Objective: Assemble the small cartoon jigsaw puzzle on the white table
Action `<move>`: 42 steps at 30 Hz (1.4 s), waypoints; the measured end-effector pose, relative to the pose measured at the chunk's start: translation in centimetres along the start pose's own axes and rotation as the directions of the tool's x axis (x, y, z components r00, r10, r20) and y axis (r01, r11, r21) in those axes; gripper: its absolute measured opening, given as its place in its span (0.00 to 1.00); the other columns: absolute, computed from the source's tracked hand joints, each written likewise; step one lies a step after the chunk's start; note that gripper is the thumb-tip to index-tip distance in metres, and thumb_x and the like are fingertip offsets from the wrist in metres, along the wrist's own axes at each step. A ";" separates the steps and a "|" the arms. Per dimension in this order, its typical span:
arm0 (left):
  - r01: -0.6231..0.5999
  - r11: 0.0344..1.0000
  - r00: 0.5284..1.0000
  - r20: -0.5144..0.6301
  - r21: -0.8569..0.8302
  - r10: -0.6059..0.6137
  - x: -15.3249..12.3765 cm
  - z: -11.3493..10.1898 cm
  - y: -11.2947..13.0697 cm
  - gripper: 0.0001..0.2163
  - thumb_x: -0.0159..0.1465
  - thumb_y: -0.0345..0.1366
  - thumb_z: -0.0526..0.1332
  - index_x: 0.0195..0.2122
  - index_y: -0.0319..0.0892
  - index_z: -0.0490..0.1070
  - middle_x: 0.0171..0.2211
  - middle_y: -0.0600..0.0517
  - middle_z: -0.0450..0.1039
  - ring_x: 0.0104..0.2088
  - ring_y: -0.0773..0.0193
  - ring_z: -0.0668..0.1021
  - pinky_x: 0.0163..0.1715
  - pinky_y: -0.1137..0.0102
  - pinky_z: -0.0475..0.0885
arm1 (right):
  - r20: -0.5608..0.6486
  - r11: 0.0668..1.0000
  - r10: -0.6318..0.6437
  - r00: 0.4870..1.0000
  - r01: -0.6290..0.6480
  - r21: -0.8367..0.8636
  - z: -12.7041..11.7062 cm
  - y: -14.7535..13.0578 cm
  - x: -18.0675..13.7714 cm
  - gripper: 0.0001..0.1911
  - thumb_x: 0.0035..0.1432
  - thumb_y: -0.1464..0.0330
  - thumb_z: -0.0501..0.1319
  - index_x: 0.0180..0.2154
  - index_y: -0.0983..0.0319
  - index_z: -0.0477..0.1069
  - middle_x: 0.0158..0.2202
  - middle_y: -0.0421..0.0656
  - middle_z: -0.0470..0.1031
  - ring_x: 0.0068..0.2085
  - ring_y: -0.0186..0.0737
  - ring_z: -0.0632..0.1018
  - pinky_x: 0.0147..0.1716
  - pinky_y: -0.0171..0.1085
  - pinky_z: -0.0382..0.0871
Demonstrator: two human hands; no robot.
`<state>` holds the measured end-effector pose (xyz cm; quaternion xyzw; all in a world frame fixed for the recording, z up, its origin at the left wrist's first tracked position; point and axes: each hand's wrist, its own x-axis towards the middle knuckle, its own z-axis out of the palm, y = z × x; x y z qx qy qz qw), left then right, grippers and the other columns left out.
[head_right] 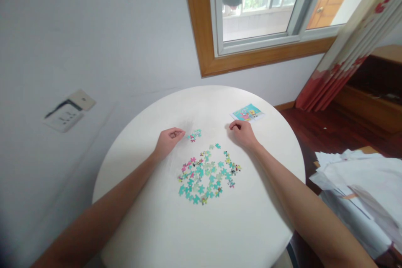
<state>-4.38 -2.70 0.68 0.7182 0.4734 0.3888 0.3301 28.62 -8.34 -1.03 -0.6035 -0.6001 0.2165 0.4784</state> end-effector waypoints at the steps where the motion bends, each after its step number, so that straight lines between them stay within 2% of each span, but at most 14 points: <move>1: -0.002 1.000 1.000 0.000 -0.001 0.002 0.0 0.0 0.0 0.14 0.57 0.45 0.66 0.33 0.38 0.79 0.22 0.53 0.70 0.22 0.68 0.67 0.22 0.73 0.58 | 0.000 1.000 0.002 1.000 -0.002 0.003 0.0 0.0 0.0 0.13 0.46 0.71 0.52 0.27 0.62 0.75 0.28 0.43 0.78 0.29 0.39 0.74 0.33 0.37 0.65; 12: 0.011 1.000 1.000 0.002 -0.028 -0.011 0.0 0.0 0.3 0.15 0.56 0.46 0.66 0.33 0.37 0.79 0.24 0.52 0.73 0.24 0.67 0.70 0.25 0.73 0.61 | -0.003 1.000 0.016 1.000 -0.016 0.012 0.0 0.3 0.1 0.14 0.46 0.72 0.51 0.28 0.63 0.75 0.28 0.44 0.78 0.30 0.39 0.75 0.33 0.37 0.64; 34: -0.004 1.000 1.000 0.011 -0.008 0.004 -0.1 0.0 0.3 0.15 0.57 0.45 0.65 0.33 0.36 0.78 0.21 0.55 0.68 0.22 0.70 0.66 0.22 0.75 0.57 | -0.007 1.000 0.016 1.000 -0.016 -0.002 0.1 0.6 0.1 0.13 0.46 0.71 0.52 0.28 0.63 0.76 0.27 0.42 0.78 0.28 0.37 0.73 0.31 0.36 0.62; 42: -0.006 1.000 0.999 0.033 0.005 0.006 -0.1 0.2 0.1 0.14 0.58 0.45 0.65 0.33 0.37 0.78 0.22 0.54 0.70 0.22 0.70 0.67 0.22 0.74 0.58 | -0.012 1.000 0.015 1.000 -0.015 -0.015 -0.1 0.8 0.1 0.13 0.48 0.71 0.52 0.28 0.63 0.76 0.29 0.43 0.79 0.30 0.39 0.74 0.33 0.36 0.63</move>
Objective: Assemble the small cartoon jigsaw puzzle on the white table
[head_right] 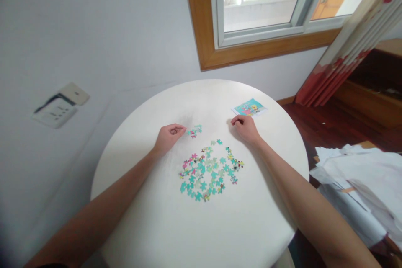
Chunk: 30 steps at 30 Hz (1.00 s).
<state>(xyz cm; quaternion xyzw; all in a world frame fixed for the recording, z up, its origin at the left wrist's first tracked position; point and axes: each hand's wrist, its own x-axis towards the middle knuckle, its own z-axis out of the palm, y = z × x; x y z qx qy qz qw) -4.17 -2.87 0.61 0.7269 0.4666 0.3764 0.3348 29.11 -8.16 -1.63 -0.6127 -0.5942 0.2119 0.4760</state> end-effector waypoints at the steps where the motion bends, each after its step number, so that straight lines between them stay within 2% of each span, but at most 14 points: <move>1: 0.000 1.000 1.000 0.001 0.005 0.000 0.0 0.0 0.0 0.14 0.58 0.45 0.65 0.33 0.37 0.78 0.22 0.54 0.69 0.22 0.70 0.67 0.22 0.74 0.57 | 0.001 1.000 0.001 1.000 -0.001 -0.005 0.0 0.0 0.0 0.13 0.48 0.71 0.53 0.29 0.63 0.76 0.29 0.43 0.79 0.30 0.39 0.74 0.33 0.36 0.63; 9: -0.021 1.000 1.000 0.024 0.024 0.020 -0.4 0.1 0.7 0.13 0.58 0.44 0.65 0.32 0.37 0.78 0.19 0.55 0.66 0.21 0.71 0.64 0.20 0.75 0.55 | 0.018 1.000 0.022 1.000 -0.021 -0.012 -0.3 -0.6 -0.2 0.13 0.49 0.71 0.53 0.29 0.63 0.76 0.27 0.42 0.77 0.27 0.37 0.72 0.29 0.35 0.60; 15: -0.086 0.992 0.991 0.108 0.089 0.077 -1.0 0.0 1.4 0.11 0.61 0.42 0.65 0.33 0.38 0.79 0.19 0.56 0.65 0.21 0.71 0.63 0.21 0.74 0.55 | 0.010 0.999 0.031 0.999 -0.031 -0.027 -0.4 -1.2 -0.4 0.13 0.49 0.71 0.53 0.29 0.64 0.76 0.28 0.43 0.78 0.27 0.37 0.71 0.29 0.36 0.60; 18: -0.150 0.979 0.980 0.151 0.135 0.129 -1.1 -0.1 1.6 0.10 0.61 0.41 0.64 0.33 0.39 0.80 0.22 0.55 0.69 0.22 0.70 0.65 0.23 0.73 0.58 | 0.025 0.999 0.036 0.999 -0.035 -0.013 -0.5 -1.2 -0.4 0.13 0.49 0.71 0.53 0.29 0.64 0.76 0.28 0.43 0.78 0.27 0.37 0.72 0.29 0.36 0.61; 21: -0.185 0.965 0.978 0.129 0.185 0.163 -0.9 -0.2 1.4 0.09 0.62 0.40 0.64 0.36 0.41 0.80 0.26 0.53 0.72 0.25 0.68 0.67 0.27 0.73 0.62 | 0.031 0.999 0.043 0.999 -0.042 -0.005 -0.4 -1.2 -0.4 0.13 0.49 0.71 0.53 0.29 0.63 0.76 0.28 0.43 0.78 0.28 0.37 0.73 0.30 0.36 0.62; 26: -0.160 0.952 0.986 0.080 0.263 0.144 -0.7 -0.3 0.6 0.10 0.60 0.40 0.66 0.41 0.44 0.79 0.39 0.49 0.78 0.34 0.63 0.74 0.36 0.70 0.68 | 0.023 0.998 0.058 0.998 -0.058 -0.006 -0.3 -1.4 -0.7 0.13 0.49 0.71 0.53 0.29 0.63 0.76 0.29 0.43 0.79 0.30 0.39 0.74 0.33 0.37 0.64; 30: -0.170 0.958 0.983 0.113 0.232 0.147 -0.6 -0.2 0.5 0.09 0.60 0.40 0.67 0.40 0.43 0.80 0.39 0.48 0.78 0.36 0.62 0.75 0.39 0.69 0.70 | 0.036 0.998 0.067 0.997 -0.067 -0.001 -0.3 -1.7 -0.7 0.13 0.50 0.71 0.53 0.29 0.63 0.76 0.29 0.43 0.79 0.31 0.39 0.75 0.34 0.37 0.66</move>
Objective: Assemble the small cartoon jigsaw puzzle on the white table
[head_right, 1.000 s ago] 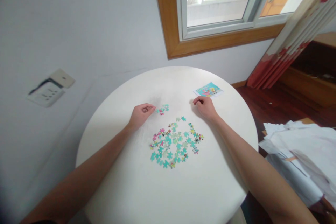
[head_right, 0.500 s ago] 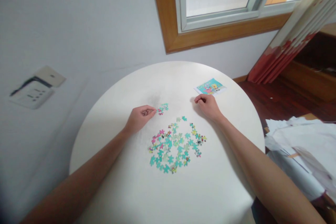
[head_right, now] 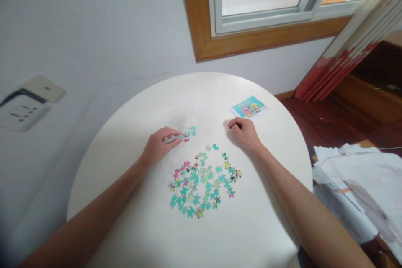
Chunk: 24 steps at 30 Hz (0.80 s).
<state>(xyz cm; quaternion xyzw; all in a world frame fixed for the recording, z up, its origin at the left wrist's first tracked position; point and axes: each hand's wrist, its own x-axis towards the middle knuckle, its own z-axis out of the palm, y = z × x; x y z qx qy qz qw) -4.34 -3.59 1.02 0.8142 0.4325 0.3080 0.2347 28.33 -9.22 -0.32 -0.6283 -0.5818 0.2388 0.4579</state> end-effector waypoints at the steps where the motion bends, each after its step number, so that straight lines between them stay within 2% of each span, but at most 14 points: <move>1: -0.003 1.000 1.000 0.006 -0.006 0.003 0.0 0.0 0.0 0.09 0.60 0.40 0.67 0.39 0.43 0.80 0.38 0.49 0.78 0.36 0.62 0.75 0.39 0.69 0.70 | 0.000 1.000 0.000 1.000 0.000 0.004 0.0 0.0 0.0 0.13 0.50 0.71 0.53 0.29 0.63 0.76 0.29 0.43 0.79 0.31 0.39 0.75 0.34 0.36 0.66; 6: 0.027 1.000 0.999 0.034 -0.006 -0.027 0.2 -0.2 0.0 0.09 0.61 0.41 0.66 0.39 0.44 0.81 0.37 0.50 0.77 0.35 0.64 0.76 0.37 0.71 0.70 | 0.007 1.000 -0.010 1.000 0.010 0.022 0.0 0.3 0.1 0.12 0.51 0.71 0.53 0.29 0.63 0.76 0.30 0.43 0.79 0.31 0.39 0.75 0.35 0.37 0.66; 11: 0.000 1.000 0.969 0.245 0.016 -0.004 -0.3 -1.7 0.4 0.07 0.62 0.39 0.65 0.38 0.44 0.80 0.36 0.50 0.77 0.35 0.63 0.77 0.38 0.71 0.70 | 0.017 0.999 -0.010 1.000 0.009 0.032 0.0 0.4 0.1 0.12 0.52 0.72 0.53 0.30 0.63 0.76 0.31 0.43 0.79 0.33 0.40 0.77 0.37 0.38 0.67; 13: -0.029 1.000 0.927 0.373 0.011 0.022 -0.7 -2.7 1.0 0.06 0.61 0.39 0.67 0.36 0.44 0.80 0.36 0.49 0.77 0.36 0.63 0.77 0.39 0.71 0.70 | 0.023 1.000 -0.009 1.000 0.009 0.027 0.0 0.4 0.1 0.12 0.52 0.72 0.53 0.30 0.62 0.76 0.31 0.43 0.79 0.33 0.40 0.77 0.37 0.38 0.67; 17: -0.072 0.996 0.778 0.621 -0.059 0.093 -1.5 -4.0 2.5 0.07 0.63 0.41 0.66 0.37 0.45 0.81 0.37 0.49 0.77 0.37 0.63 0.78 0.39 0.72 0.70 | 0.022 1.000 -0.010 1.000 0.009 0.028 0.0 0.3 0.1 0.12 0.52 0.71 0.53 0.30 0.62 0.76 0.30 0.43 0.79 0.33 0.40 0.76 0.37 0.38 0.67; 20: -0.081 0.989 0.700 0.700 -0.121 0.143 -1.7 -4.2 3.2 0.08 0.63 0.43 0.66 0.39 0.47 0.81 0.36 0.49 0.77 0.37 0.63 0.78 0.40 0.72 0.69 | 0.023 1.000 -0.005 1.000 0.005 0.030 0.0 0.3 0.1 0.12 0.52 0.71 0.53 0.30 0.62 0.76 0.30 0.43 0.79 0.32 0.40 0.76 0.37 0.38 0.67; 24: -0.072 0.985 0.664 0.729 -0.158 0.165 -1.7 -4.0 3.4 0.09 0.64 0.44 0.65 0.39 0.46 0.82 0.35 0.49 0.76 0.35 0.63 0.77 0.39 0.72 0.69 | 0.028 1.000 0.000 1.000 -0.001 0.025 0.0 0.4 0.1 0.11 0.52 0.71 0.53 0.30 0.62 0.76 0.30 0.43 0.79 0.32 0.40 0.76 0.36 0.38 0.66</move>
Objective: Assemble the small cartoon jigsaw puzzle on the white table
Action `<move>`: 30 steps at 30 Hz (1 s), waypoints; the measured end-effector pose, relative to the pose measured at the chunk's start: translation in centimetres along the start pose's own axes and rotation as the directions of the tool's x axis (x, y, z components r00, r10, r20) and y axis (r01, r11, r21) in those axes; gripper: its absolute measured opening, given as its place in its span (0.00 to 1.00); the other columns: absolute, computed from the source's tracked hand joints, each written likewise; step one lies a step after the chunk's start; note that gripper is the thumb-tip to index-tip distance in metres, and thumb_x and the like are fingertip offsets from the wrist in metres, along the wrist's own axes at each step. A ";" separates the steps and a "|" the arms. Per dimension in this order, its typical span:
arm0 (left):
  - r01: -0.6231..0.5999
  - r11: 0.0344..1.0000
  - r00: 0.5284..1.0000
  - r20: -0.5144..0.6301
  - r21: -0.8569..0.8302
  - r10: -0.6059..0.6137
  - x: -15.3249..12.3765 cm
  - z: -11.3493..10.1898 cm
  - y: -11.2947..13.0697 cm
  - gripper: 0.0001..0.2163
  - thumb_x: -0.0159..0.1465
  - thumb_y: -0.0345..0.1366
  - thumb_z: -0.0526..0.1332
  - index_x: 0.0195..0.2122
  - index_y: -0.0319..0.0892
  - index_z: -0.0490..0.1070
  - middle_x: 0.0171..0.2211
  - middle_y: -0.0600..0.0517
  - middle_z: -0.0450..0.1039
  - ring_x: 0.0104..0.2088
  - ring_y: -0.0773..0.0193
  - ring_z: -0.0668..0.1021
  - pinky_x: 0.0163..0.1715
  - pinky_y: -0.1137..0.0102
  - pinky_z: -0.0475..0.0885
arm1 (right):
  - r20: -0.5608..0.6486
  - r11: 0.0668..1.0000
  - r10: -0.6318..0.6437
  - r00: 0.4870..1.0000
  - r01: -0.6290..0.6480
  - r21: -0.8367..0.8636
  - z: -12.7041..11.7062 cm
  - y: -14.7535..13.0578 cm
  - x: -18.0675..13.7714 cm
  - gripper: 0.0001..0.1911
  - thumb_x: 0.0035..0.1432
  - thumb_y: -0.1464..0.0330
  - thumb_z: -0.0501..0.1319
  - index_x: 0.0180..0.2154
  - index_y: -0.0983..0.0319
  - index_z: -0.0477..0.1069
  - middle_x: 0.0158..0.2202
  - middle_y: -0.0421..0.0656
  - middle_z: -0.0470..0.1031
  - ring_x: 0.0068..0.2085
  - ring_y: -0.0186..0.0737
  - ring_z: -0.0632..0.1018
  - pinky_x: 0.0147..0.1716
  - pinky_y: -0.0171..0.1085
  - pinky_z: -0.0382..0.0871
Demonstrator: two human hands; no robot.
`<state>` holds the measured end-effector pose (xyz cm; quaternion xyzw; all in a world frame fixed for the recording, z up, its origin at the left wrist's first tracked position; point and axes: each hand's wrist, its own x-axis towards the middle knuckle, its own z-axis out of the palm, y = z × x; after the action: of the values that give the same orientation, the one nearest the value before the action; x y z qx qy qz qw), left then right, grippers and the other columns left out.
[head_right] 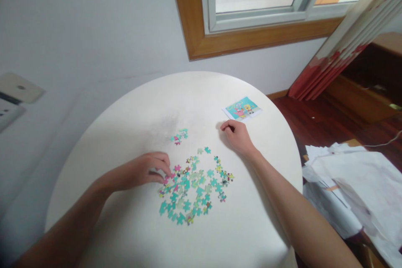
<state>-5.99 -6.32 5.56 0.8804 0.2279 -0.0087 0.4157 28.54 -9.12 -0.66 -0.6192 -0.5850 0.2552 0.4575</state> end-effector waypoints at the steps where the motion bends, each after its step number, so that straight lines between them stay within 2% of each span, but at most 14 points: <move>1: 0.001 1.000 1.000 -0.001 -0.001 -0.001 0.0 0.0 0.0 0.09 0.64 0.44 0.65 0.39 0.47 0.81 0.35 0.50 0.76 0.36 0.63 0.77 0.39 0.72 0.69 | 0.001 1.000 0.000 1.000 0.000 -0.001 0.0 0.0 0.0 0.11 0.52 0.71 0.54 0.30 0.62 0.76 0.30 0.43 0.79 0.32 0.40 0.76 0.36 0.38 0.66; 6: 0.041 0.999 0.998 -0.042 0.033 -0.040 -0.3 -0.1 -0.7 0.08 0.64 0.42 0.65 0.34 0.45 0.79 0.35 0.51 0.75 0.37 0.64 0.76 0.40 0.73 0.67 | 0.012 1.000 -0.002 1.000 0.002 -0.002 0.0 0.0 0.0 0.11 0.53 0.71 0.54 0.30 0.62 0.76 0.30 0.43 0.79 0.32 0.40 0.76 0.36 0.38 0.66; 11: 0.117 0.989 0.969 -0.227 0.095 -0.093 -0.1 -0.5 -1.9 0.11 0.63 0.42 0.65 0.27 0.42 0.75 0.30 0.51 0.73 0.33 0.63 0.74 0.35 0.72 0.66 | 0.017 1.000 -0.015 1.000 0.015 -0.020 0.0 -0.1 -0.2 0.12 0.53 0.71 0.53 0.30 0.62 0.76 0.30 0.43 0.79 0.32 0.40 0.76 0.36 0.38 0.66; 13: 0.136 0.987 0.958 -0.266 0.081 -0.110 -0.1 -0.7 -2.3 0.11 0.62 0.43 0.65 0.27 0.41 0.75 0.29 0.51 0.73 0.31 0.64 0.74 0.33 0.72 0.66 | 0.014 1.000 -0.011 1.000 0.012 -0.020 -0.1 -0.2 -0.3 0.12 0.53 0.71 0.53 0.30 0.62 0.76 0.30 0.43 0.79 0.31 0.40 0.76 0.35 0.38 0.66; 16: 0.120 0.991 0.965 -0.238 0.050 -0.105 -0.4 -1.0 -2.4 0.08 0.63 0.41 0.64 0.35 0.43 0.79 0.32 0.50 0.75 0.31 0.64 0.74 0.33 0.72 0.67 | 0.014 1.000 -0.002 1.000 0.002 -0.025 -0.1 -0.2 -0.3 0.12 0.53 0.71 0.54 0.30 0.62 0.76 0.30 0.43 0.79 0.31 0.40 0.75 0.35 0.38 0.66; 18: 0.076 0.996 0.977 -0.203 0.050 -0.064 -0.4 -1.0 -2.3 0.09 0.64 0.38 0.63 0.43 0.46 0.79 0.36 0.49 0.76 0.35 0.63 0.76 0.37 0.71 0.68 | 0.019 1.000 -0.002 1.000 0.002 -0.029 -0.1 -0.2 -0.3 0.11 0.53 0.71 0.54 0.30 0.62 0.76 0.30 0.43 0.79 0.31 0.40 0.76 0.35 0.38 0.66; 20: 0.038 0.997 0.984 -0.174 0.067 -0.026 -0.3 -0.8 -2.2 0.11 0.66 0.36 0.61 0.47 0.48 0.79 0.39 0.49 0.76 0.38 0.62 0.77 0.40 0.70 0.69 | 0.023 0.999 -0.003 1.000 0.004 -0.032 -0.1 -0.2 -0.4 0.11 0.53 0.71 0.54 0.30 0.62 0.76 0.30 0.43 0.79 0.32 0.40 0.76 0.35 0.38 0.66; 24: 0.034 0.993 0.984 -0.178 0.110 -0.014 0.4 -0.2 -2.0 0.09 0.68 0.35 0.59 0.43 0.47 0.79 0.40 0.49 0.76 0.40 0.62 0.77 0.43 0.71 0.68 | 0.026 0.999 -0.010 1.000 0.011 -0.037 0.0 -0.3 -0.5 0.11 0.54 0.70 0.54 0.30 0.62 0.76 0.30 0.43 0.79 0.31 0.40 0.75 0.35 0.38 0.66; 30: 0.037 0.992 0.969 -0.246 0.121 -0.006 0.9 -0.2 -2.0 0.03 0.65 0.35 0.63 0.38 0.43 0.75 0.39 0.50 0.74 0.42 0.61 0.75 0.44 0.70 0.67 | 0.039 0.999 -0.009 0.999 0.011 -0.039 0.0 -0.3 -0.5 0.11 0.54 0.70 0.54 0.31 0.62 0.76 0.30 0.43 0.78 0.31 0.40 0.75 0.35 0.38 0.66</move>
<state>-6.07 -4.74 4.00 0.8964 0.2860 0.0815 0.3286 28.30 -9.61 -0.56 -0.6199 -0.6017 0.2535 0.4352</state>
